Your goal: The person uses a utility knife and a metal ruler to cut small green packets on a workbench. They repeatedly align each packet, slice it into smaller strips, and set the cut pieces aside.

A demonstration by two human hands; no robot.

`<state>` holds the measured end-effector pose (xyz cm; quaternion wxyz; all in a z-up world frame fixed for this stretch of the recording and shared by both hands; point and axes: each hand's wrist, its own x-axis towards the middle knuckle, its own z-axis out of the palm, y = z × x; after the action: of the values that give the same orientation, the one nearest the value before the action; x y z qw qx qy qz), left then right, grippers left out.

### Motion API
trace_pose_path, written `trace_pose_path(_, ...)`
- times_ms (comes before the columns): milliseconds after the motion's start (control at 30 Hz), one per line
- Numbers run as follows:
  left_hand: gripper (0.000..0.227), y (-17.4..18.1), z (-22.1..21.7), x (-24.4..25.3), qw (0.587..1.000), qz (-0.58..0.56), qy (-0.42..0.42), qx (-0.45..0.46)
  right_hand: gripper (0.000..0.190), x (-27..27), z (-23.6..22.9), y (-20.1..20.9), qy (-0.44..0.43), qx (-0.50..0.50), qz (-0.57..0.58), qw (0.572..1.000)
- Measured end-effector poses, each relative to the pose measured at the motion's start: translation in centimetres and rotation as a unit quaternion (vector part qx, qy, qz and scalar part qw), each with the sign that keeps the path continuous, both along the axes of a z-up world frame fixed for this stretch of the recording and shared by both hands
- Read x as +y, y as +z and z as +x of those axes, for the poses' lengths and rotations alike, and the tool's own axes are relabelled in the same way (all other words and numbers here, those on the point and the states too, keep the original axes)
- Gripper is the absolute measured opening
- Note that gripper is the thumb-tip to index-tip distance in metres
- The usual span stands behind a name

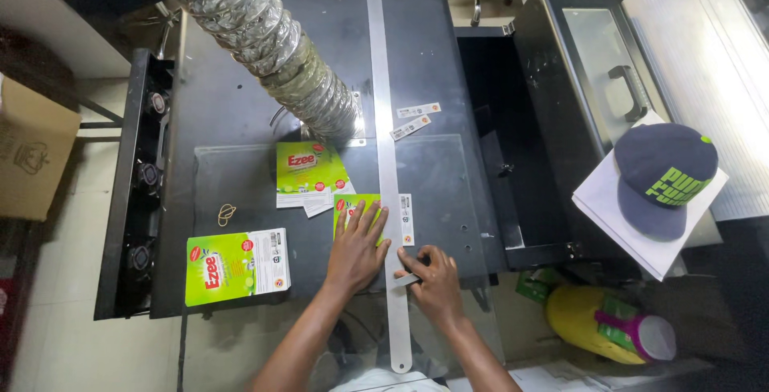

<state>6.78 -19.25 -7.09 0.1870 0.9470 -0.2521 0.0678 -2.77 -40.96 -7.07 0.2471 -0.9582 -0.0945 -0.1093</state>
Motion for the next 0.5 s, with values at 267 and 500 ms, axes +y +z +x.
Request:
trace_pose_path(267,0.071,-0.1,0.0,0.0,1.000,0.007,-0.001,0.004,0.062,-0.2,-0.2,-1.2,-0.004,0.002,-0.003,1.000)
trace_pose_path(500,0.071,-0.2,0.0,0.1,1.000,0.013,-0.002,0.002,0.057,0.0,-0.1,-0.8,-0.006,-0.004,-0.012,1.000)
